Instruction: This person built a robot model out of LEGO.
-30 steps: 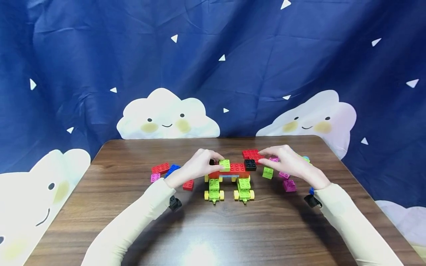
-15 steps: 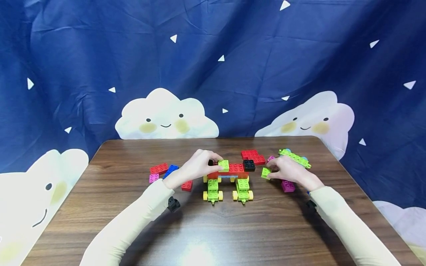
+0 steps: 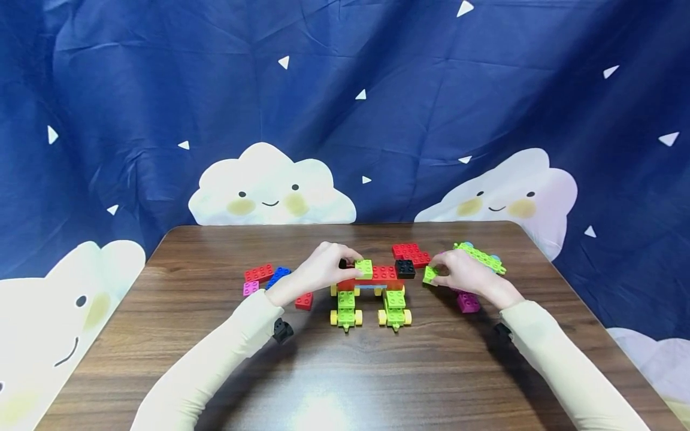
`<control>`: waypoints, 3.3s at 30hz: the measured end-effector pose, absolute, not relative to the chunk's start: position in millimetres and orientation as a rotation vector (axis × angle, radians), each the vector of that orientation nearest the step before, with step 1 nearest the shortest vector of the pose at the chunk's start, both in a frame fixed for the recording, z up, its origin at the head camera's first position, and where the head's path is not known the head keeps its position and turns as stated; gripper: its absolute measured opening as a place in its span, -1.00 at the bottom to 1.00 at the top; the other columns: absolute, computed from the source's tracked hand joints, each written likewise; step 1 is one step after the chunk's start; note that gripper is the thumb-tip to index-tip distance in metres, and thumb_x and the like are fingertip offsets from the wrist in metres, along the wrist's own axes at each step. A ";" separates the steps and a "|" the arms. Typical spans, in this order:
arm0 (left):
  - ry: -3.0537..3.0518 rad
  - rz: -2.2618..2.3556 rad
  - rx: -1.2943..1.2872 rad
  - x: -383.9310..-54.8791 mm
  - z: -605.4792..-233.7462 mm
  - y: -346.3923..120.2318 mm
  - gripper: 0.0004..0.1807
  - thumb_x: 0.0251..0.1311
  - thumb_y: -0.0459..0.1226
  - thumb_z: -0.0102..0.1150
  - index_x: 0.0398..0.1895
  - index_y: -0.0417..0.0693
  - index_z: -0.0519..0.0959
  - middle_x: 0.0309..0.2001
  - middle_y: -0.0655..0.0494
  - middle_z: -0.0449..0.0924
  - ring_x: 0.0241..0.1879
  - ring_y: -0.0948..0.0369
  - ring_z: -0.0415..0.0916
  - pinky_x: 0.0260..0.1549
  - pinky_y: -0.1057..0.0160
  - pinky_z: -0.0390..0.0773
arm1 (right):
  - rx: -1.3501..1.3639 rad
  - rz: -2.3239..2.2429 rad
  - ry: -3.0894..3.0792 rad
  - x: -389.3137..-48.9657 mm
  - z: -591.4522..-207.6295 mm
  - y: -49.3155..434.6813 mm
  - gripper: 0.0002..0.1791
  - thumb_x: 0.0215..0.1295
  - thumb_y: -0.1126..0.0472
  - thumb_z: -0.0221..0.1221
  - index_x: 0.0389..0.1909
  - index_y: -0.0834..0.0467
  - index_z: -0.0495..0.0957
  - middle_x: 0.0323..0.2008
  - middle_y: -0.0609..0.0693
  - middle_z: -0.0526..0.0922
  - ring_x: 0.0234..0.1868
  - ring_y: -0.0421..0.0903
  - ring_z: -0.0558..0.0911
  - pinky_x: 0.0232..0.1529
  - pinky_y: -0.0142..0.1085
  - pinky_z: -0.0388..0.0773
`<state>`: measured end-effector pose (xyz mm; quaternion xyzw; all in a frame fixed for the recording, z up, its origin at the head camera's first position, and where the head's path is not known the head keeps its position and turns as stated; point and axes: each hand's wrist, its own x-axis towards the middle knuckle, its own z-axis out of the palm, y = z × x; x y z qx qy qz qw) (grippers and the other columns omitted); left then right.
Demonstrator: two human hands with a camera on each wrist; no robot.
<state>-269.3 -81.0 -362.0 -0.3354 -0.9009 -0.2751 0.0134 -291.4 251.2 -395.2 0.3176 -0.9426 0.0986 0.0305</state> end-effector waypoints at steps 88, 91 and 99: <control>-2.804 -0.845 -1.067 -272.6 -362.7 -81.6 -0.68 0.18 -0.12 0.37 -0.07 -0.10 0.72 -0.26 0.08 0.78 -0.31 0.28 0.66 -0.29 0.40 0.60 | 1.422 0.410 -2.691 -277.3 -327.9 148.4 -0.77 0.04 0.23 0.46 -0.28 0.23 0.73 -0.40 0.02 0.73 -0.47 -0.28 0.53 -0.40 -0.43 0.51; -2.803 -0.844 -1.069 -272.4 -362.4 -81.5 -0.68 0.17 -0.12 0.37 -0.07 -0.10 0.73 -0.26 0.08 0.78 -0.31 0.28 0.66 -0.28 0.39 0.61 | 1.437 0.404 -2.680 -277.8 -327.5 147.9 -0.78 0.04 0.26 0.46 -0.28 0.24 0.73 -0.42 0.02 0.73 -0.49 -0.29 0.52 -0.41 -0.43 0.50; -2.801 -0.830 -1.067 -271.8 -360.7 -79.0 -0.68 0.18 -0.12 0.37 -0.07 -0.09 0.73 -0.25 0.08 0.79 -0.29 0.26 0.68 -0.26 0.37 0.62 | 1.378 0.376 -2.725 -272.9 -324.6 147.1 -0.75 0.01 0.20 0.49 -0.31 0.21 0.70 -0.39 0.01 0.72 -0.45 -0.11 0.62 -0.39 -0.40 0.53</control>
